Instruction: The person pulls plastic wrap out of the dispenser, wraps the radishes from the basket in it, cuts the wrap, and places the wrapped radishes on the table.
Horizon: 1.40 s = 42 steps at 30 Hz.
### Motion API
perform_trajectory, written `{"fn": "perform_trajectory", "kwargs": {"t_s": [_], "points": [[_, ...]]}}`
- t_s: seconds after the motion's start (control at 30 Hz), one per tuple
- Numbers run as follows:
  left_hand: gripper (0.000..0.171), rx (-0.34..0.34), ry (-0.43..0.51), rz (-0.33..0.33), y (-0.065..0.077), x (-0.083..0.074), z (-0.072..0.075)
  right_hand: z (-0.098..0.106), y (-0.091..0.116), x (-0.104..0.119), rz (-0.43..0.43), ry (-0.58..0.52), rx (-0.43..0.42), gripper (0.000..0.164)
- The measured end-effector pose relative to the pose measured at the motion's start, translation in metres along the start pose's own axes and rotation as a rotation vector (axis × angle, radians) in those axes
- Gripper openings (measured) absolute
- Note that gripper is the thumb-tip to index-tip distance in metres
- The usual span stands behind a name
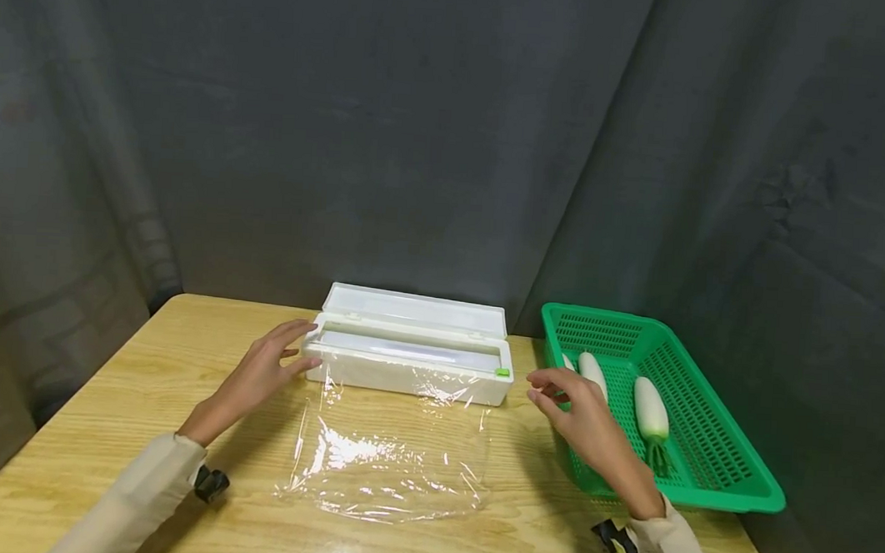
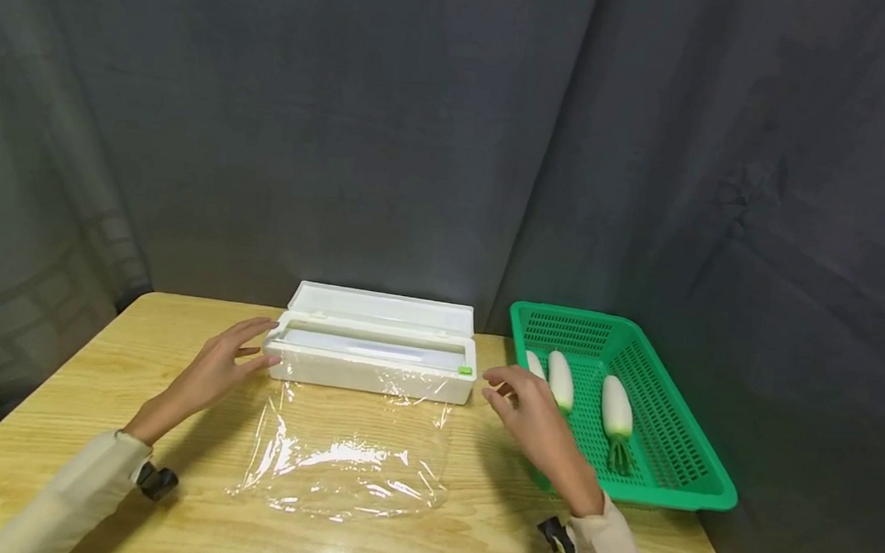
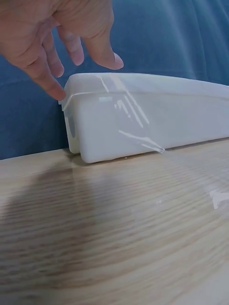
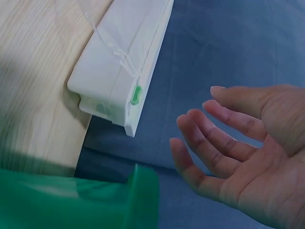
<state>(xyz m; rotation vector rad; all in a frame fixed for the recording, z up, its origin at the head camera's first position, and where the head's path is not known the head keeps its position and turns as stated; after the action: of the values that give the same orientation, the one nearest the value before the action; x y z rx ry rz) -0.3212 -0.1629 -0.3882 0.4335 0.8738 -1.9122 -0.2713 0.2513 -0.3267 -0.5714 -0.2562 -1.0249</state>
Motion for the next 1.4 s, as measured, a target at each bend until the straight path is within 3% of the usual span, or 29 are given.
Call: {"fn": "perform_trajectory", "kwargs": {"t_s": [0.37, 0.63, 0.9, 1.4], "points": [[0.053, 0.023, 0.042, 0.014, 0.001, 0.009, -0.003, 0.010, 0.001, -0.012, -0.032, -0.019, -0.004, 0.023], [0.059, 0.085, 0.046, 0.016, 0.002, 0.014, -0.010, 0.017, 0.004, -0.023, -0.069, -0.014, -0.035, 0.024], [0.054, 0.065, 0.032, 0.025, -0.001, 0.019, -0.016, 0.030, 0.011, -0.037, -0.140, 0.000, -0.008, 0.028], [0.052, 0.003, -0.010, 0.043, -0.006, 0.016, -0.011, 0.044, 0.010, -0.060, -0.248, 0.009, 0.030, 0.035]]}}
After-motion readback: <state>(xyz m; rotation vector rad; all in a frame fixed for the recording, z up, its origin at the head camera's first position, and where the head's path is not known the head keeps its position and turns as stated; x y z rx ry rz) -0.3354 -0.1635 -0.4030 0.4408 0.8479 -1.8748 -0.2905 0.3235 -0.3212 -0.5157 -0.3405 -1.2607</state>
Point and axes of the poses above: each hand's wrist, its own y-axis away from the middle knuckle, its own z-axis out of the back of the hand, x = y × z, the point moved 7 cm from there along -y, towards the middle knuckle, and after that the axes turned 6 degrees about x, right-handed, at the moved point
